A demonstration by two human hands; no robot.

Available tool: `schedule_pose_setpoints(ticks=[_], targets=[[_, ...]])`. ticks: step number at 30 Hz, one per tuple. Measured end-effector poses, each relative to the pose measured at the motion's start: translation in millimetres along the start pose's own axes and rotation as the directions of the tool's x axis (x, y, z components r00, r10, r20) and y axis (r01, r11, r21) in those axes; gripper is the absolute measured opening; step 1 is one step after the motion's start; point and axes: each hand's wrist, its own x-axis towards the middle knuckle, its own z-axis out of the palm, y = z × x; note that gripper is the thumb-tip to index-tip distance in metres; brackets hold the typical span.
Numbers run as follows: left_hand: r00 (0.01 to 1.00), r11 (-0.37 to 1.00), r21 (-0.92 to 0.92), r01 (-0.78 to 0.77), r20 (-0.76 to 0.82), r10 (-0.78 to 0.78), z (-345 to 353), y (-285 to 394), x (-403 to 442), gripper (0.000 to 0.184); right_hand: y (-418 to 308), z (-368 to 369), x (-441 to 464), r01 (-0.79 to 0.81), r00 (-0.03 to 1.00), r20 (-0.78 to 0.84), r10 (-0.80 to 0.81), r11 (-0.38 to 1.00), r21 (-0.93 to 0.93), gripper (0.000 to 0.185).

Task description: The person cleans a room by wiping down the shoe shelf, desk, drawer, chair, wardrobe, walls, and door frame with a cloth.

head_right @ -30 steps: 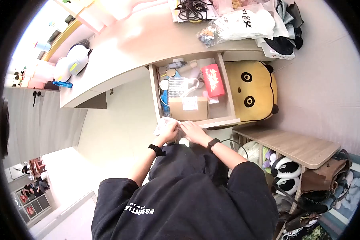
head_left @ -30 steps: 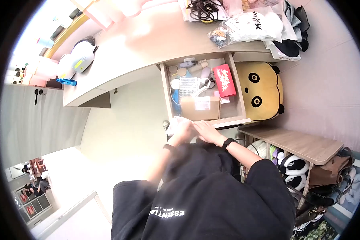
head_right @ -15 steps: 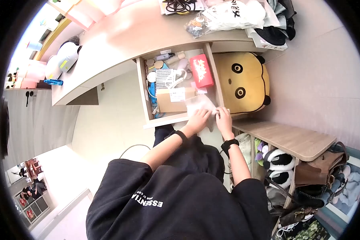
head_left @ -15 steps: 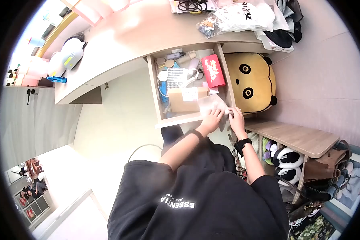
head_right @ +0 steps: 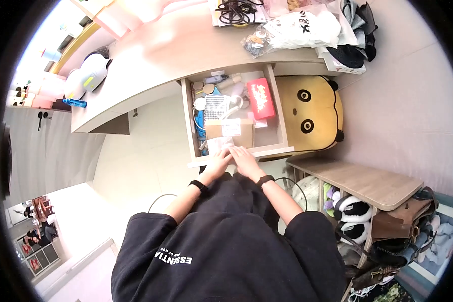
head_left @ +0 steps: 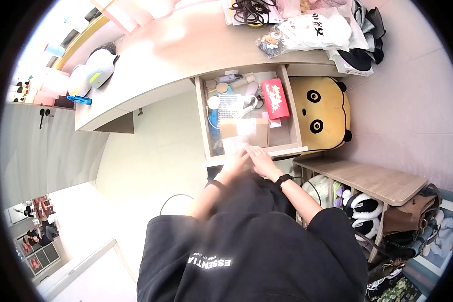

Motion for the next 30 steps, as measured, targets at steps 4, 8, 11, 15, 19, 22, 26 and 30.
schedule_pose_setpoints(ticks=[4, 8, 11, 15, 19, 22, 26, 30], targets=[[0.998, 0.999, -0.004, 0.049, 0.031, -0.049, -25, -29, -35, 0.050, -21, 29, 33, 0.172, 0.984, 0.050, -0.171, 0.985, -0.008, 0.056], [1.000, 0.970, 0.243, -0.013, 0.025, 0.007, -40, -64, -66, 0.049, -48, 53, 58, 0.219, 0.969, 0.092, -0.230, 0.969, 0.111, 0.052], [0.978, 0.964, 0.259, -0.060, 0.207, 0.005, -65, -70, -70, 0.053, -56, 62, 68, 0.259, 0.957, 0.123, -0.264, 0.964, 0.057, 0.050], [0.971, 0.948, 0.259, -0.187, 0.196, 0.138, -56, -77, -56, 0.052, -43, 61, 65, 0.187, 0.961, 0.195, -0.197, 0.980, 0.065, 0.053], [0.946, 0.918, 0.281, -0.281, 0.240, 0.216, -40, -75, -33, 0.052, -31, 44, 50, 0.070, 0.989, 0.128, -0.079, 0.995, 0.073, 0.060], [0.902, 0.873, 0.282, -0.398, 0.295, 0.316, -33, -63, -6, 0.055, -19, 24, 31, -0.064, 0.990, 0.131, 0.056, 0.996, 0.058, 0.065], [0.840, 0.834, 0.285, -0.472, 0.431, 0.328, -9, -44, 27, 0.058, -3, 12, 9, -0.210, 0.977, 0.052, 0.205, 0.972, 0.107, 0.068], [0.877, 0.862, 0.339, -0.376, 0.431, 0.213, 7, -26, 36, 0.057, 6, 3, 5, -0.297, 0.955, 0.045, 0.294, 0.951, 0.086, 0.069]])
